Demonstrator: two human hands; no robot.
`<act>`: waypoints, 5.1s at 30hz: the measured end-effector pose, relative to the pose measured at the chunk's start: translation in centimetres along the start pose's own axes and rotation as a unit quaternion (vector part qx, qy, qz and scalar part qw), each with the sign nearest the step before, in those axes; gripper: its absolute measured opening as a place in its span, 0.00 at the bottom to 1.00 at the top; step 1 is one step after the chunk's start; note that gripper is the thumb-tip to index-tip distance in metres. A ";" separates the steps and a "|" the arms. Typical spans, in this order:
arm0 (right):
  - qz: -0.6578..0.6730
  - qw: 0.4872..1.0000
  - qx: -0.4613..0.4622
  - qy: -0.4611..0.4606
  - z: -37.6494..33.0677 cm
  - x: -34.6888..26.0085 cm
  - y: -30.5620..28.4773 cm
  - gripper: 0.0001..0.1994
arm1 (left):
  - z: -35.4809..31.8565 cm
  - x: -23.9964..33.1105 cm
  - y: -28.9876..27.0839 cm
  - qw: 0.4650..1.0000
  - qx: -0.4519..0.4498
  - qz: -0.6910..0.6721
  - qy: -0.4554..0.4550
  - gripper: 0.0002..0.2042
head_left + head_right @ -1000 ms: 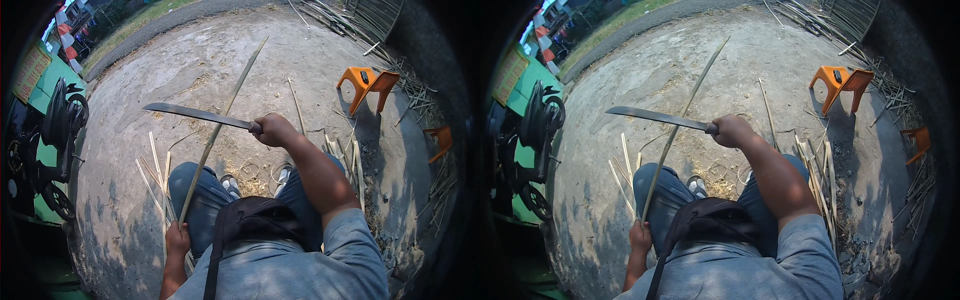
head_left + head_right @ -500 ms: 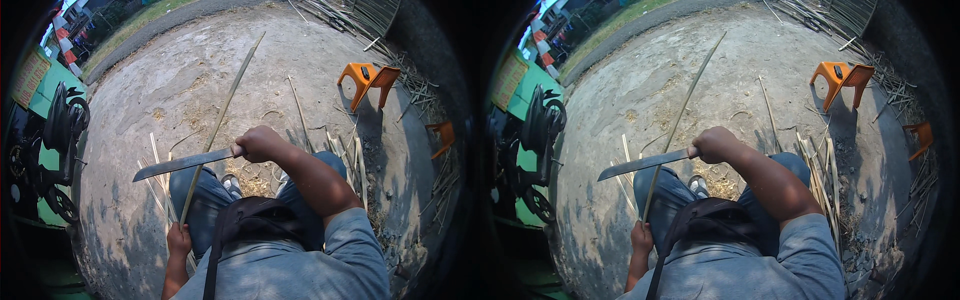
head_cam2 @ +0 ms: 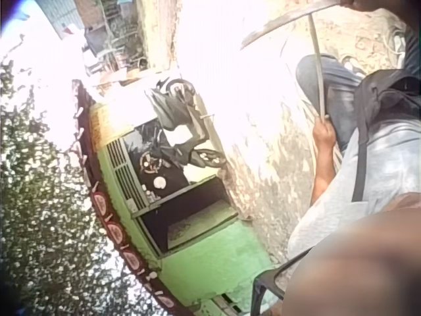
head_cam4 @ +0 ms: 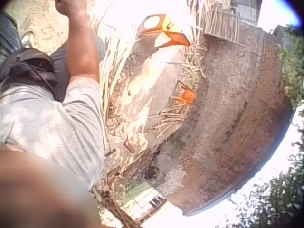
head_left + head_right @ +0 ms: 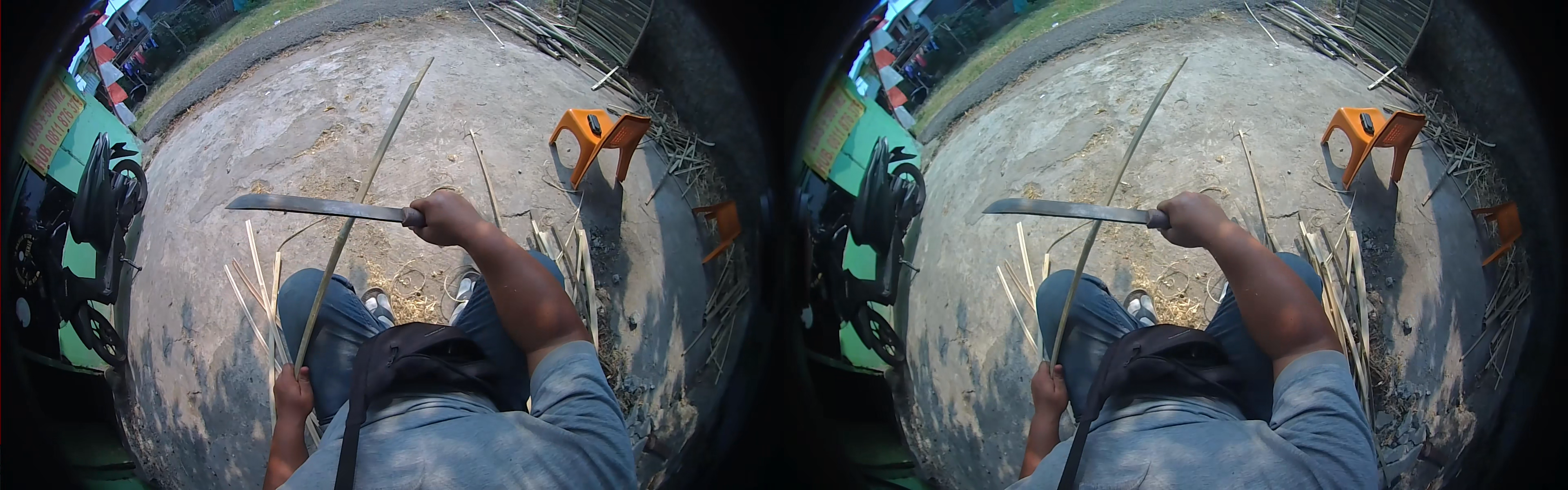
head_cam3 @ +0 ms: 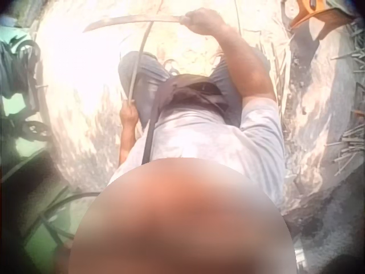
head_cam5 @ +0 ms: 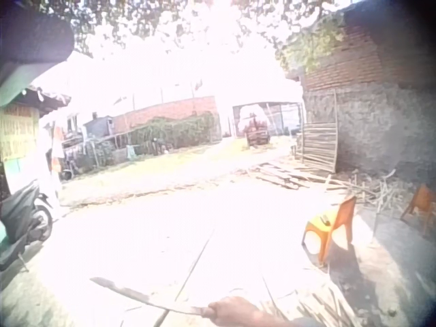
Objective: The person strips layers from a length of bamboo using a large knife, holding the bamboo between their legs and drawing the blade down the side repeatedly.
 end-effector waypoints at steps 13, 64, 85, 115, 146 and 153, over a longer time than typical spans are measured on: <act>0.029 0.999 -0.030 -0.001 0.3 -0.4 0.4 0.08 | 0.2 -0.2 0.3 1.000 0.005 -0.015 0.002 0.29; 0.022 0.999 -0.024 -0.008 0.1 -1.2 -0.1 0.07 | 0.0 -0.5 0.7 1.000 0.012 -0.013 -0.011 0.29; -0.117 0.984 -0.109 -0.077 -0.7 -4.6 -0.1 0.07 | 0.1 1.0 -0.6 0.999 0.007 0.039 -0.027 0.30; -0.062 0.992 -0.101 -0.037 -0.9 -3.2 -0.2 0.08 | 0.2 0.5 -0.2 0.998 0.038 0.042 -0.022 0.27; -0.076 0.993 -0.085 -0.029 0.3 -1.6 -0.4 0.08 | 0.6 0.2 0.3 0.999 0.042 -0.010 -0.015 0.27; -0.051 0.995 -0.089 -0.008 -0.7 -2.9 -0.5 0.08 | 0.4 0.7 -0.3 0.999 0.026 0.030 -0.033 0.28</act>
Point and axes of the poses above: each hand's wrist, its own z-axis towards the middle knuckle, its own y-axis out of the palm, x = y × z, the point moved 3 cm from there along z, towards the middle knuckle, and after that the axes turned 3 degrees about -z, right-handed, at the moved point
